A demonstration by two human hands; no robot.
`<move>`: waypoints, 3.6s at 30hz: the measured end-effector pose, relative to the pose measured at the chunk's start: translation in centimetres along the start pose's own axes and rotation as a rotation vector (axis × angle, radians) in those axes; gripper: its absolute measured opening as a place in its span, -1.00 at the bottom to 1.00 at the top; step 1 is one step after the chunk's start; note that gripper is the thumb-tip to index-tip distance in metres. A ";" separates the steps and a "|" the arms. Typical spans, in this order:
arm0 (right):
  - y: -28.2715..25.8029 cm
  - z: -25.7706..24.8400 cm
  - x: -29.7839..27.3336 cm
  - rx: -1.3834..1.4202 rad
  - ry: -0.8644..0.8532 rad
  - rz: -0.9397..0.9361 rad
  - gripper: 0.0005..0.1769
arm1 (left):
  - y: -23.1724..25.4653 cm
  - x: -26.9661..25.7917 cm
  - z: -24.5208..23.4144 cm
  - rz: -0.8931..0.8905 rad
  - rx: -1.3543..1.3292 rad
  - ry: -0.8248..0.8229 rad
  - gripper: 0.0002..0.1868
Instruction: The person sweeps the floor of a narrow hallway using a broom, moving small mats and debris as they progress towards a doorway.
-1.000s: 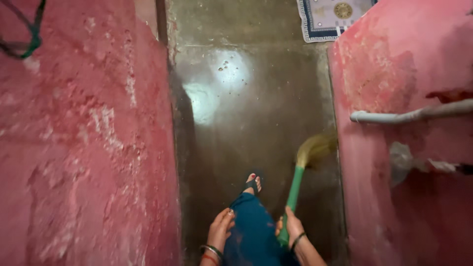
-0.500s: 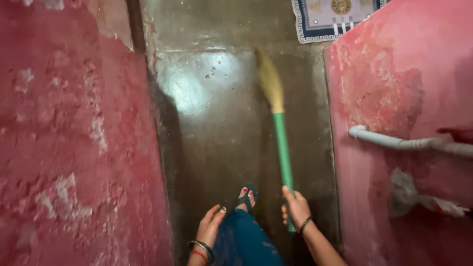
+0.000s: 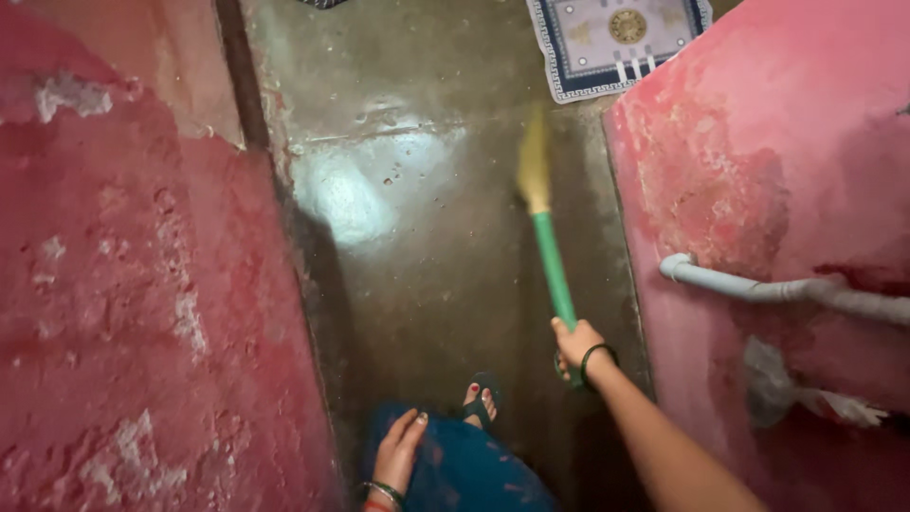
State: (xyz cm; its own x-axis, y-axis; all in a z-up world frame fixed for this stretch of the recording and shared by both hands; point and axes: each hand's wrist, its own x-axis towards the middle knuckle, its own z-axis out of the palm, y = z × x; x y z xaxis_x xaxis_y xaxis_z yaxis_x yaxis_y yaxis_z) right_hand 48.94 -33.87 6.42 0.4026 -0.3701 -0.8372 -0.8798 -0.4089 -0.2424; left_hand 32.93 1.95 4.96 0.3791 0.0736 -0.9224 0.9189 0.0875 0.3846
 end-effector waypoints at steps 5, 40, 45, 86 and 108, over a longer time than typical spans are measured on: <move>1.9 2.9 -6.7 0.170 -0.138 0.023 -0.50 | -0.4 0.2 -0.7 0.085 0.192 -0.006 -0.31; 6.1 15.3 -23.1 0.934 0.056 0.430 -0.46 | 7.2 0.9 -4.1 0.177 0.401 -0.091 -0.25; 12.2 15.2 -17.0 0.975 0.047 0.491 -0.43 | 7.1 2.5 -4.0 0.169 0.346 -0.106 -0.24; -3.5 11.0 -11.1 -0.101 -0.086 -0.461 -0.42 | 10.2 2.2 -4.7 0.274 0.782 -0.008 -0.36; -23.0 7.4 -2.1 -0.315 -0.173 -0.089 -0.39 | 15.1 4.8 1.0 0.200 0.615 0.067 -0.26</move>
State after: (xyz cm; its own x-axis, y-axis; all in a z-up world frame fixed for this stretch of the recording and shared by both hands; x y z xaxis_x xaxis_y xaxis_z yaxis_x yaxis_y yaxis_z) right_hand 66.45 -17.54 10.10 0.4017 -0.1859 -0.8967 -0.7113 -0.6801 -0.1776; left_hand 48.77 2.63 6.33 0.5600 0.0934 -0.8232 0.7336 -0.5177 0.4402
